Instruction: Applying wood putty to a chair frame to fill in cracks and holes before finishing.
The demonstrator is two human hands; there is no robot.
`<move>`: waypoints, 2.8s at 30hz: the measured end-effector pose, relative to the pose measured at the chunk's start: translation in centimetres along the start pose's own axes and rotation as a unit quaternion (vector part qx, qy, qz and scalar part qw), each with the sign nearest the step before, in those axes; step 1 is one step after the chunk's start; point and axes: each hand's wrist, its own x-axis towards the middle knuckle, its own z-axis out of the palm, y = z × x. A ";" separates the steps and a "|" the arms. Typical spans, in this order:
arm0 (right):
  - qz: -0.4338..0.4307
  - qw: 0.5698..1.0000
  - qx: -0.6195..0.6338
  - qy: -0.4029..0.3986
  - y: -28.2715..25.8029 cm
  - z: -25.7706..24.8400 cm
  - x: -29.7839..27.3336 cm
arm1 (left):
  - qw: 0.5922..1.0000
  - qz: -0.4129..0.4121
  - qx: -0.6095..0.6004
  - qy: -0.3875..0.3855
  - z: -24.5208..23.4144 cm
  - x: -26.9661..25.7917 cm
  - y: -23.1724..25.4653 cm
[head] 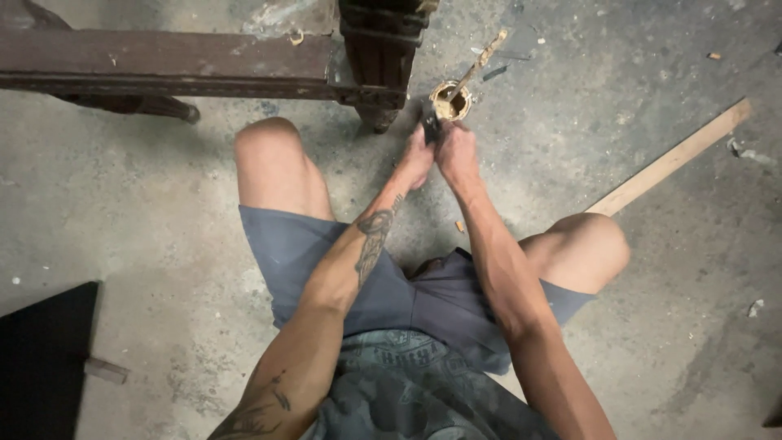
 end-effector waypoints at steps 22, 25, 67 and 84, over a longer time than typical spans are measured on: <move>0.296 0.883 0.358 0.066 1.6 -4.1 3.3 | 0.980 0.020 0.179 0.079 -1.4 -4.6 3.7; 0.355 0.817 0.446 0.090 1.5 -4.0 3.2 | 0.966 0.038 0.234 0.107 -1.4 -7.0 5.4; 0.083 0.956 0.259 0.106 -2.4 -4.6 -2.9 | 0.919 0.261 0.290 -0.055 4.0 -1.4 4.2; 0.248 0.917 0.279 0.140 -3.0 -7.4 -3.7 | 0.924 -0.224 -0.232 0.204 1.6 4.3 0.8</move>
